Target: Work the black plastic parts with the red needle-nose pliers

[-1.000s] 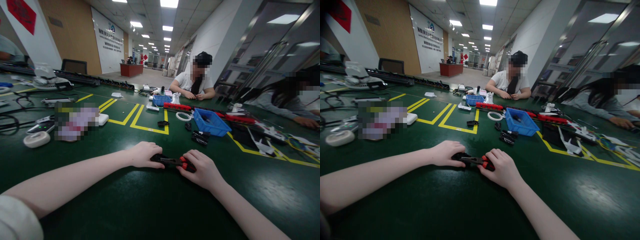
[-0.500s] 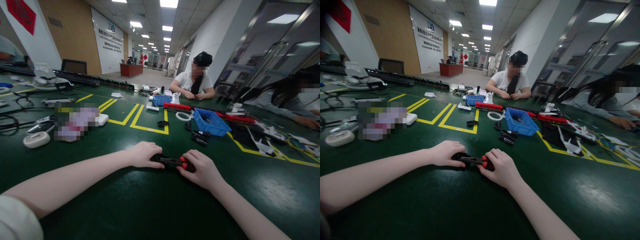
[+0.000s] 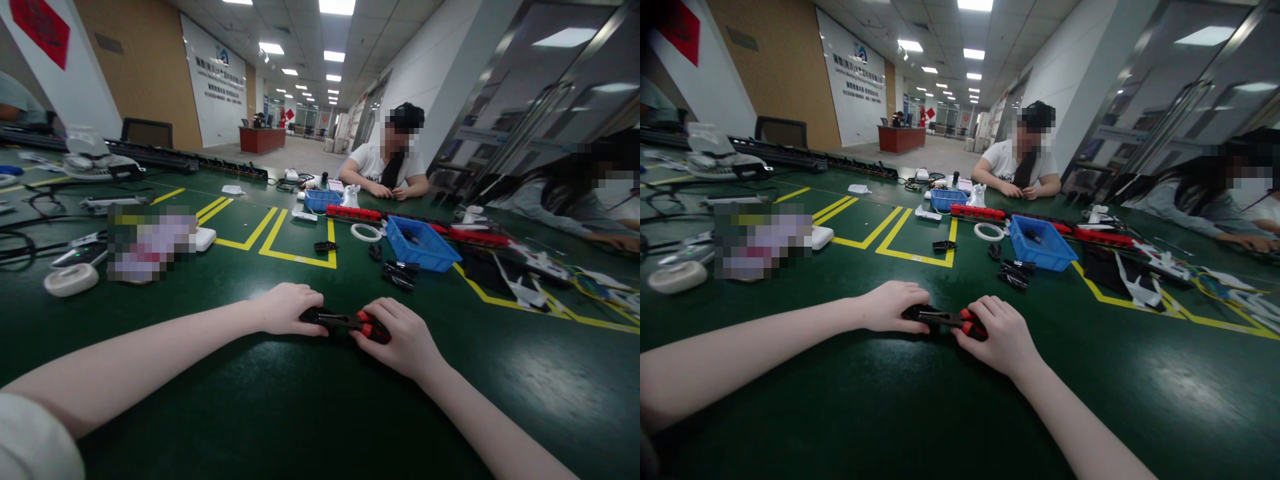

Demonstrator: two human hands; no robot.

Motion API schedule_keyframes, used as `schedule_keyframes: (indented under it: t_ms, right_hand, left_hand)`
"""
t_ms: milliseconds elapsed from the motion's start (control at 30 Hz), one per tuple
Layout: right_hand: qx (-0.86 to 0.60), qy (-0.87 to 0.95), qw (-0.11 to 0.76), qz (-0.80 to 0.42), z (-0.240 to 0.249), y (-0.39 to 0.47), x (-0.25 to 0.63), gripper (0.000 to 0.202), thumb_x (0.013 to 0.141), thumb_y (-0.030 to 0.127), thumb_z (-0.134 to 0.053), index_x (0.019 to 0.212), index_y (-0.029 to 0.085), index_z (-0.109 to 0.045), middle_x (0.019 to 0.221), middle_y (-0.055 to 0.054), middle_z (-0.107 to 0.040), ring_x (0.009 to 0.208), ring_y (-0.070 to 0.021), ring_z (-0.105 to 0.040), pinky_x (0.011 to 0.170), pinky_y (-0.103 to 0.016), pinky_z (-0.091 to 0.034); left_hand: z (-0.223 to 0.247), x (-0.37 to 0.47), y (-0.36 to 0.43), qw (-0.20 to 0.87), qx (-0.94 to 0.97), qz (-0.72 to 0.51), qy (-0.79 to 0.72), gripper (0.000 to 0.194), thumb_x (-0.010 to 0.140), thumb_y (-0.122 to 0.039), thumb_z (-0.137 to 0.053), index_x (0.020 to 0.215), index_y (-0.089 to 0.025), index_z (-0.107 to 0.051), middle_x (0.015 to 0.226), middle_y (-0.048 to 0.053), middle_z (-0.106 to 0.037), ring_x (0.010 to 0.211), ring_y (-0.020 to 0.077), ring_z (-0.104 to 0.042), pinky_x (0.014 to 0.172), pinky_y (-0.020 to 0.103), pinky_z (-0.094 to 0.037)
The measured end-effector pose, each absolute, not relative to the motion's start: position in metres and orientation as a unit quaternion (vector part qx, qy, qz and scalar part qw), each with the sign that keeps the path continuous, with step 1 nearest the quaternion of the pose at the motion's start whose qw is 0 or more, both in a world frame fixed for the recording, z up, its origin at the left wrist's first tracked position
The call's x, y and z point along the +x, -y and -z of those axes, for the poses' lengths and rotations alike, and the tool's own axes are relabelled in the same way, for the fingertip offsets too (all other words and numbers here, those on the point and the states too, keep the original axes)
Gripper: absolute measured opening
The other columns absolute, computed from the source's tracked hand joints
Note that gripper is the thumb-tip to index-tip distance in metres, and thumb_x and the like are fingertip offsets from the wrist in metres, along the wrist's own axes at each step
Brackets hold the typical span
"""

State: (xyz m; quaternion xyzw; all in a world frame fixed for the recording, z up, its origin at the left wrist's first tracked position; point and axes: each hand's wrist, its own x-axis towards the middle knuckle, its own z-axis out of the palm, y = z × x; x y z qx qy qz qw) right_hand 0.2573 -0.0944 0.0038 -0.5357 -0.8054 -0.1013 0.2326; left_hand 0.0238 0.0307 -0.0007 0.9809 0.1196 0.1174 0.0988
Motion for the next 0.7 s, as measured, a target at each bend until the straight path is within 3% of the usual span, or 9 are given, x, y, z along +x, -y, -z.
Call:
schedule_keyframes:
  t_ms: [700]
  right_hand:
    - [-0.554, 0.795, 0.225, 0.098, -0.0077, 0.0952, 0.2617, 0.021, 0.084, 0.038, -0.061, 0.09, 0.018, -0.063, 0.088, -0.009, -0.065, 0.077, -0.0216, -0.062, 0.066, -0.034, -0.051]
  left_hand:
    - [-0.0006, 0.0228, -0.0295, 0.1, 0.98, -0.118, -0.123, 0.039, 0.089, -0.058, -0.056, 0.087, -0.019, -0.054, 0.081, 0.001, -0.06, 0.073, 0.0181, -0.058, 0.06, 0.026, -0.036]
